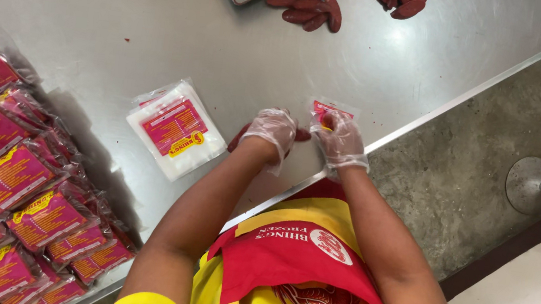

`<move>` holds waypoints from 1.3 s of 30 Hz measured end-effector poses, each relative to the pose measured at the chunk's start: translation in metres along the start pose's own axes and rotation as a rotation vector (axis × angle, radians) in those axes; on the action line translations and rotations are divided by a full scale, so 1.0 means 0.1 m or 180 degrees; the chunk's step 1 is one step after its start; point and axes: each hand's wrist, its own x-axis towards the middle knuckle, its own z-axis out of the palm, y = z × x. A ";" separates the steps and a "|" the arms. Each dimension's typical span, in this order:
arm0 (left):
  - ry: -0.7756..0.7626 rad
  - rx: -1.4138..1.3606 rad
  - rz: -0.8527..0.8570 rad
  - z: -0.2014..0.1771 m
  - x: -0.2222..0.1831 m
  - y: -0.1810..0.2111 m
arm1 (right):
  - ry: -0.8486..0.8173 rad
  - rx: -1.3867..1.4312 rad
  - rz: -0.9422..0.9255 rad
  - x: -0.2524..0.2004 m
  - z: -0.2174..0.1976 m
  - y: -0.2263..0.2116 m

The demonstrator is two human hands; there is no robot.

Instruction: The person places sliced sausage pieces into small plastic bags on a stainless steel table. They pick up the sausages from a pile, insert them into the packaging, and then place the filled bags onto a stack of completed packages.

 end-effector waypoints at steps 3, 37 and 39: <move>0.1066 -0.0290 0.0537 0.29 0.26 -0.22 | -0.0246 -0.0138 0.0640 0.07 -0.11 -0.32; 0.2969 -0.5139 -0.1020 2.40 1.54 0.43 | -0.0511 0.0684 -0.2131 0.09 0.26 0.87; 0.3337 -0.4351 -0.1024 2.36 1.65 0.45 | -0.0442 0.0791 -0.2169 0.11 0.25 0.88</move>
